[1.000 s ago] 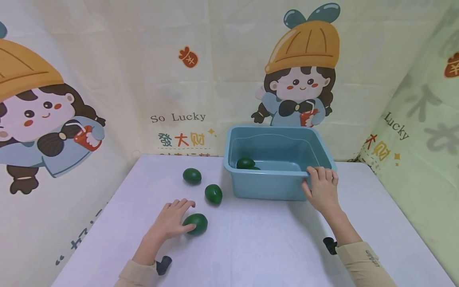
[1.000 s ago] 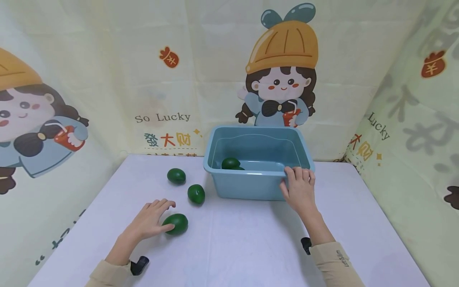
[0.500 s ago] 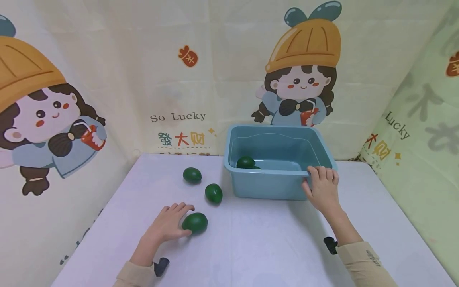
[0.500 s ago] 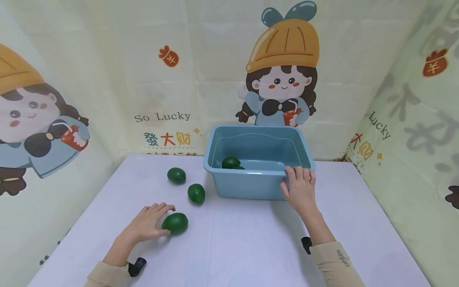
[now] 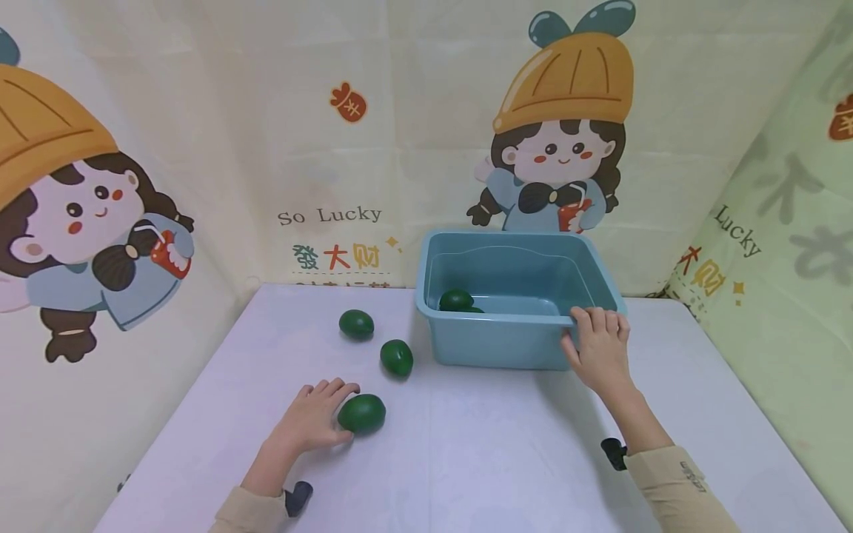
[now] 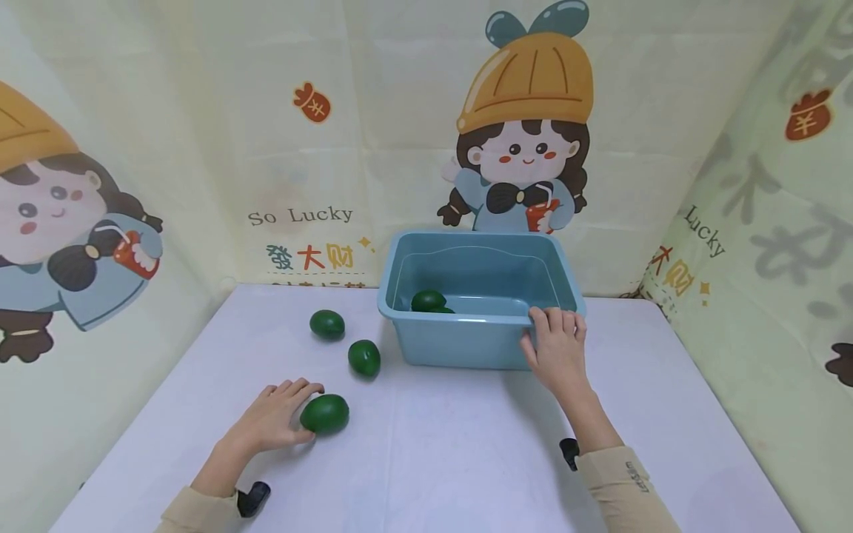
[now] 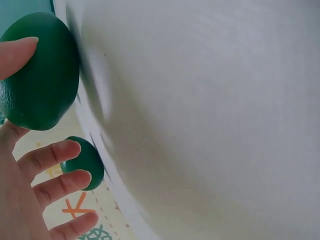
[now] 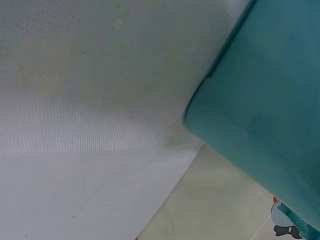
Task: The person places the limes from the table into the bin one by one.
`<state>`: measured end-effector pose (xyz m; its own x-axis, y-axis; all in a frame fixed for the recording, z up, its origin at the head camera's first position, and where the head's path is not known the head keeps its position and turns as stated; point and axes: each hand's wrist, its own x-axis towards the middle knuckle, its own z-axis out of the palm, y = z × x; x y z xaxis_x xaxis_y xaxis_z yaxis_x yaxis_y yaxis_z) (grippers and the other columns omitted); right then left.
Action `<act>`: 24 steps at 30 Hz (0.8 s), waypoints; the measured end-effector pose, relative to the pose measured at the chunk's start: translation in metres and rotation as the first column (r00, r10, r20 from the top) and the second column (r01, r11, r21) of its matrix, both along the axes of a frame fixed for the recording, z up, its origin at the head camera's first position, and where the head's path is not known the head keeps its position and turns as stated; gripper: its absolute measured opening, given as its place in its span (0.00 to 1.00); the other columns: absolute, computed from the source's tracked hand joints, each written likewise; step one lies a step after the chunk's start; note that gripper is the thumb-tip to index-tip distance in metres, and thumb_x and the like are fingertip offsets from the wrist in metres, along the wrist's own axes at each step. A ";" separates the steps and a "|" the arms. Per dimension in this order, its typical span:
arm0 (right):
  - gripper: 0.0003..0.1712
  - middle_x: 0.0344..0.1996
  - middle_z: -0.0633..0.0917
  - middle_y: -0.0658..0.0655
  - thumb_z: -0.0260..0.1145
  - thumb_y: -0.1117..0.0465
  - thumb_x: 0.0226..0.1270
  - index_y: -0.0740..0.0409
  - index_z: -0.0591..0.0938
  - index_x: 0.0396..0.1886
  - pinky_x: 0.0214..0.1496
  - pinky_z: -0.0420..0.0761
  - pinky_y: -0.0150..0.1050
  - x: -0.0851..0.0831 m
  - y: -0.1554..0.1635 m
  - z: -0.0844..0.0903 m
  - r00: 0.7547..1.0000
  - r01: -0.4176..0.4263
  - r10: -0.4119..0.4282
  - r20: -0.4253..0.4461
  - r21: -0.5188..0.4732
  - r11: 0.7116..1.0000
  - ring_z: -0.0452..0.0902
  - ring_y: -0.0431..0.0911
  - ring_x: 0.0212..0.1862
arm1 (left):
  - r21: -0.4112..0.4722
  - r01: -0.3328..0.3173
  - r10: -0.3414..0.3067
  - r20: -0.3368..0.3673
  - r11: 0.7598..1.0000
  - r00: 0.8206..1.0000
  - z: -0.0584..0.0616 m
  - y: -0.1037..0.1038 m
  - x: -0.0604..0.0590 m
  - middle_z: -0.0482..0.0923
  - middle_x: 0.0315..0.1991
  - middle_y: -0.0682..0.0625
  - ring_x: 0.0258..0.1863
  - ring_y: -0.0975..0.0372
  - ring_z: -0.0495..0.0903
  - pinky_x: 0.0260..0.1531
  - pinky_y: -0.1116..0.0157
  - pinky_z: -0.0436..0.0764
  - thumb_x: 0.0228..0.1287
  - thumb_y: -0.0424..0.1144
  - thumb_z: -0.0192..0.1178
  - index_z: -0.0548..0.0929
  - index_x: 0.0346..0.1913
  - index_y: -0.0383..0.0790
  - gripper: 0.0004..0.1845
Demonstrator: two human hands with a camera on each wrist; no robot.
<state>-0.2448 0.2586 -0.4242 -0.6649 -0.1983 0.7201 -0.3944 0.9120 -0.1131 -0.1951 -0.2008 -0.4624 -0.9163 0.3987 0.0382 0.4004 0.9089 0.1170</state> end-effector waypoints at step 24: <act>0.24 0.39 0.66 0.66 0.43 0.53 0.58 0.67 0.68 0.47 0.50 0.49 0.59 0.000 0.000 0.001 1.000 -0.003 0.003 0.010 -0.009 1.000 0.55 0.61 0.42 | -0.050 0.034 -0.035 -0.026 0.998 0.999 -0.003 0.002 0.000 0.70 0.44 0.52 0.44 0.57 0.70 0.45 0.50 0.69 0.38 0.57 0.66 0.73 0.54 0.46 0.36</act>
<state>-0.2447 0.2586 -0.4234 -0.6712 -0.1941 0.7154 -0.3963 0.9095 -0.1251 -0.1950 -0.1986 -0.4655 -0.9008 0.4321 0.0426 0.4340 0.8988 0.0612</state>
